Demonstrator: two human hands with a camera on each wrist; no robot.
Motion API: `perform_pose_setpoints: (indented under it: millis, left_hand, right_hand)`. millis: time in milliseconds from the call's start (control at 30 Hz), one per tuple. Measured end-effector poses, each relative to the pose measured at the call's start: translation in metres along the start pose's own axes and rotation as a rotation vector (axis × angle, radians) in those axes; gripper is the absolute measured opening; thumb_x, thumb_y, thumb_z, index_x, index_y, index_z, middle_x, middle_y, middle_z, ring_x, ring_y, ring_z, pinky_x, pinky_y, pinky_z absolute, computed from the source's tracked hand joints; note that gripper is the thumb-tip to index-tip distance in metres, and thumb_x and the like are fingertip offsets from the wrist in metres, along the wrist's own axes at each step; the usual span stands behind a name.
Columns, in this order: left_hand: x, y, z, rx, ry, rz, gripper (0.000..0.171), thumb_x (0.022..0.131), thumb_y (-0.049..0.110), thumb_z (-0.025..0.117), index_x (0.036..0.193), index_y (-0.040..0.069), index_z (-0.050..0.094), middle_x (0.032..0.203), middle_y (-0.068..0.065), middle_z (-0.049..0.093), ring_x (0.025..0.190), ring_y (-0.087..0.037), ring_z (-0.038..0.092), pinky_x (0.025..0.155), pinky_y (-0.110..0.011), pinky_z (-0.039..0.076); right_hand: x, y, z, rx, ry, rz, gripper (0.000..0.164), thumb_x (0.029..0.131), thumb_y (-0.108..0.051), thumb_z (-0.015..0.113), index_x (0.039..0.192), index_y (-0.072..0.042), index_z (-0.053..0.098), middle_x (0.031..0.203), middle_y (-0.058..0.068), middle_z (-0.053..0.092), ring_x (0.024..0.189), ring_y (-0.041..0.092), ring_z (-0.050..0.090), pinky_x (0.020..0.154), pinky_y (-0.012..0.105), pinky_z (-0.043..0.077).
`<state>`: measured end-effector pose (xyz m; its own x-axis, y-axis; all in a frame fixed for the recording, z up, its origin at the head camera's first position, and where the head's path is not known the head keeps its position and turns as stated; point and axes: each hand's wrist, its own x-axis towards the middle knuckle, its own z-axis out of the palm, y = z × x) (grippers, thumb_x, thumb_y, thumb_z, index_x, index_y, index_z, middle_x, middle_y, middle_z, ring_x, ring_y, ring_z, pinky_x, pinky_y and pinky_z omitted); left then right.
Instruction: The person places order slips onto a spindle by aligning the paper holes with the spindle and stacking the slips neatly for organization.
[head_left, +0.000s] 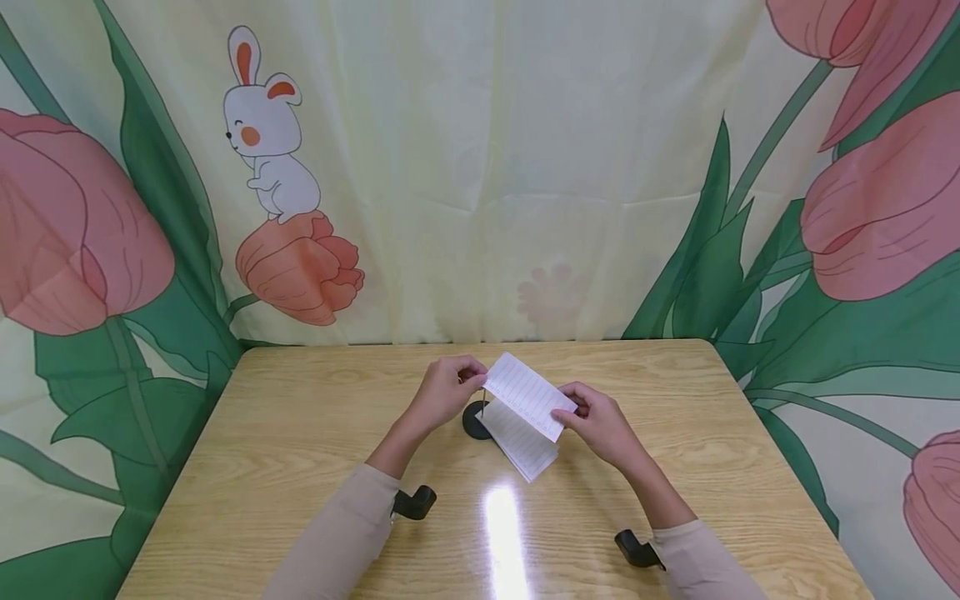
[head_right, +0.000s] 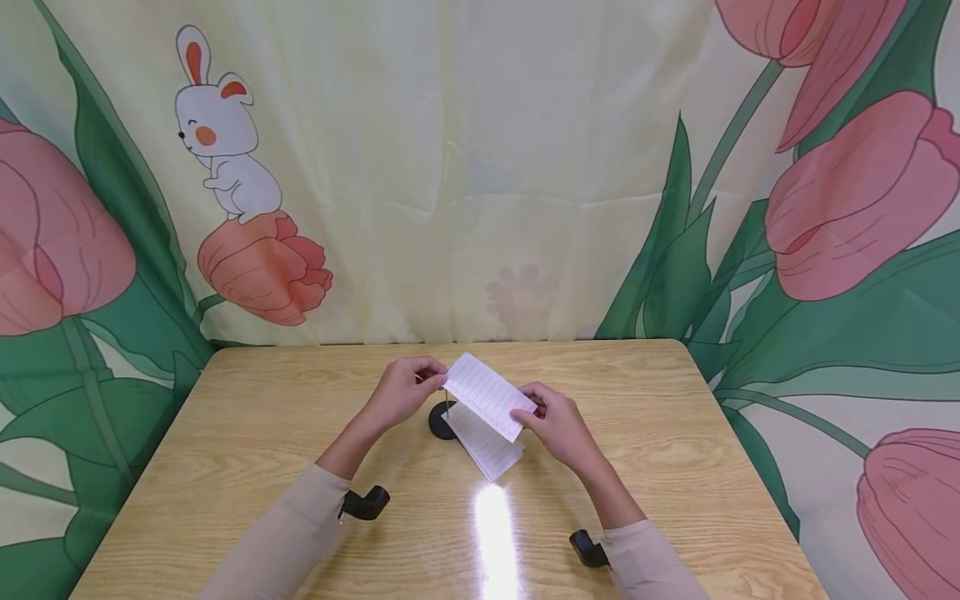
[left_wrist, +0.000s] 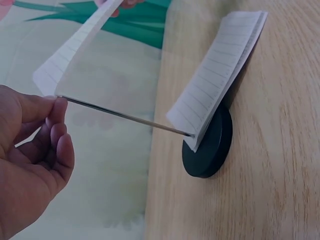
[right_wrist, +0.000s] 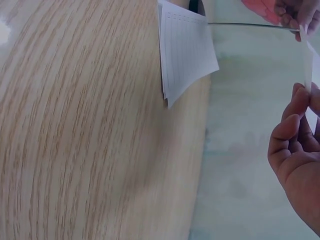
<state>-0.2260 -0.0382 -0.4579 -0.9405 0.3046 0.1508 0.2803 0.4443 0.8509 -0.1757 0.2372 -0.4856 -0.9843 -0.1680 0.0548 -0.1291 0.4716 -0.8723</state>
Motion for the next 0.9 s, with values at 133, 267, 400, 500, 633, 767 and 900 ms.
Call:
perform_pose_setpoints:
  millis: [133, 267, 400, 500, 633, 767, 900]
  left_hand:
    - [0.000, -0.002, 0.001, 0.011, -0.014, -0.004, 0.008, 0.099, 0.006, 0.068, 0.099, 0.005, 0.076, 0.089, -0.006, 0.072, 0.077, -0.015, 0.063, 0.064, -0.024, 0.051]
    - [0.000, -0.004, 0.003, 0.010, -0.015, -0.022, 0.007, 0.098, 0.005, 0.068, 0.098, 0.004, 0.076, 0.090, -0.006, 0.073, 0.078, -0.015, 0.064, 0.065, -0.025, 0.052]
    - [0.000, -0.009, 0.006, -0.004, -0.021, -0.027, 0.008, 0.098, 0.003, 0.068, 0.098, 0.003, 0.075, 0.091, -0.007, 0.073, 0.078, -0.015, 0.064, 0.064, -0.024, 0.051]
    - [0.000, -0.013, 0.008, -0.010, -0.028, -0.028, 0.009, 0.099, 0.003, 0.067, 0.098, 0.002, 0.075, 0.090, -0.007, 0.072, 0.078, -0.014, 0.062, 0.064, -0.023, 0.051]
    - [0.000, -0.018, 0.011, -0.002, -0.035, -0.028, 0.009, 0.099, 0.002, 0.066, 0.096, 0.002, 0.075, 0.088, -0.007, 0.071, 0.077, -0.014, 0.060, 0.064, -0.023, 0.050]
    - [0.001, -0.024, 0.015, 0.017, -0.044, -0.044, 0.009, 0.099, 0.003, 0.066, 0.097, 0.003, 0.075, 0.090, -0.007, 0.071, 0.079, -0.015, 0.059, 0.066, -0.023, 0.050]
    - [0.003, -0.030, 0.019, 0.030, -0.054, -0.075, 0.010, 0.100, 0.005, 0.065, 0.098, 0.005, 0.075, 0.092, -0.006, 0.071, 0.082, -0.016, 0.058, 0.070, -0.025, 0.050]
  right_hand:
    - [-0.001, 0.002, 0.002, -0.005, -0.001, 0.014, 0.029, 0.095, -0.009, 0.074, 0.120, 0.002, 0.066, 0.101, 0.014, 0.072, 0.084, 0.015, 0.070, 0.075, 0.035, 0.061]
    - [-0.002, 0.004, 0.004, -0.010, -0.003, 0.031, 0.029, 0.095, -0.011, 0.074, 0.121, 0.000, 0.066, 0.102, 0.014, 0.072, 0.085, 0.014, 0.070, 0.075, 0.034, 0.061]
    - [-0.003, 0.005, 0.007, -0.009, -0.010, 0.047, 0.028, 0.096, -0.011, 0.074, 0.121, -0.001, 0.066, 0.106, 0.013, 0.072, 0.087, 0.015, 0.070, 0.078, 0.040, 0.061]
    - [-0.004, 0.007, 0.009, -0.016, -0.018, 0.057, 0.028, 0.096, -0.011, 0.073, 0.121, -0.001, 0.066, 0.107, 0.013, 0.072, 0.088, 0.017, 0.069, 0.078, 0.042, 0.061]
    - [-0.005, 0.011, 0.013, -0.058, -0.018, 0.060, 0.027, 0.095, -0.011, 0.074, 0.120, -0.002, 0.067, 0.106, 0.011, 0.073, 0.088, 0.016, 0.069, 0.074, 0.031, 0.060]
    - [-0.005, 0.017, 0.018, -0.091, -0.020, 0.052, 0.022, 0.096, -0.009, 0.072, 0.117, -0.003, 0.068, 0.102, 0.009, 0.074, 0.087, 0.014, 0.069, 0.071, 0.022, 0.056]
    - [-0.006, 0.021, 0.021, -0.107, -0.020, 0.064, 0.013, 0.101, -0.009, 0.065, 0.112, -0.004, 0.070, 0.094, 0.005, 0.072, 0.082, 0.013, 0.064, 0.069, 0.023, 0.054]
